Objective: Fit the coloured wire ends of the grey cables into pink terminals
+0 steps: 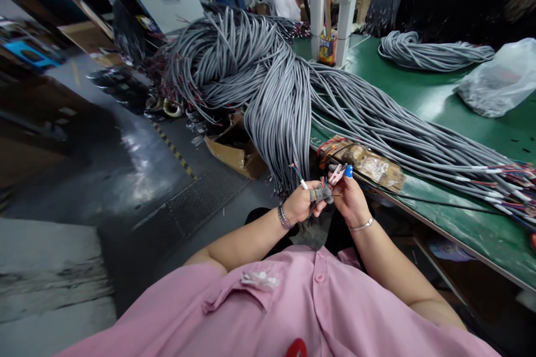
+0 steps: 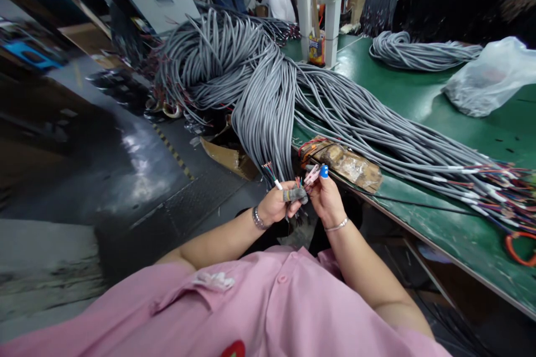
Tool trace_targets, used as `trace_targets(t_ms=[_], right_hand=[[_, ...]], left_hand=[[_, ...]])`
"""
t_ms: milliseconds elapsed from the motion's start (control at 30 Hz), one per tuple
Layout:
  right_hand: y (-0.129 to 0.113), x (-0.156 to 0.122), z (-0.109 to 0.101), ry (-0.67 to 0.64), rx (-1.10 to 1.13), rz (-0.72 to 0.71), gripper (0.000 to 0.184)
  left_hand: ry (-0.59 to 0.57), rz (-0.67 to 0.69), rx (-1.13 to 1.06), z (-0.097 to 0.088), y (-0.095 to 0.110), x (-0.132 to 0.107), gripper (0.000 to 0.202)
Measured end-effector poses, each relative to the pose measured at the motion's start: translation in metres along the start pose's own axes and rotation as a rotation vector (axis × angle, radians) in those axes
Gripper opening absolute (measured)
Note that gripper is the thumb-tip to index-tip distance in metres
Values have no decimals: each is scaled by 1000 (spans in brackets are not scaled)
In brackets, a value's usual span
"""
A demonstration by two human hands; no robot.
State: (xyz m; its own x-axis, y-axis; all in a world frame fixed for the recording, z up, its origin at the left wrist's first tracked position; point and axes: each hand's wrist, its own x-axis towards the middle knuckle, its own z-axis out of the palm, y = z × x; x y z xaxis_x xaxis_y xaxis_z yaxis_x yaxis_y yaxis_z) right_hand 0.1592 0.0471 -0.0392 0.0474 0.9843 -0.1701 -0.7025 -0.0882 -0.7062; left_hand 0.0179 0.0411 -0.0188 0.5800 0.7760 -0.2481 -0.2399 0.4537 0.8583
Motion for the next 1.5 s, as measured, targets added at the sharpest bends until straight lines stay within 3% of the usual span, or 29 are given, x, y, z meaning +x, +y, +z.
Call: trace_targets(t_ms=[200,400,567,700,900,1067,1300,1500], right_hand=[[0,-3,-2,-49,132,63,44],[-8,-7,-6,-77,155,170,51],[-12,-11,-1,-77,107,67,30],[-8,-10,-1,-61,70,-11,33],[-5,-3,1,5,171,80,29],[-5,-3,6,67,216,77,32],[-7,-9,-4,-61,165,142,51],[-18,-10,-2,-83,144,155,33]], left_hand=[[2,18,17,0,-1,-2,42],[44,38,83,4,-3,-18,42],[151,124,49,12,-2,-22,34],[180,133,19,18,0,-18,32],[185,122,43,22,1,-14,30],[196,118,61,21,-2,-14,30],[228,160,19,19,-5,-23,31],[292,209,30,25,-4,-27,31]])
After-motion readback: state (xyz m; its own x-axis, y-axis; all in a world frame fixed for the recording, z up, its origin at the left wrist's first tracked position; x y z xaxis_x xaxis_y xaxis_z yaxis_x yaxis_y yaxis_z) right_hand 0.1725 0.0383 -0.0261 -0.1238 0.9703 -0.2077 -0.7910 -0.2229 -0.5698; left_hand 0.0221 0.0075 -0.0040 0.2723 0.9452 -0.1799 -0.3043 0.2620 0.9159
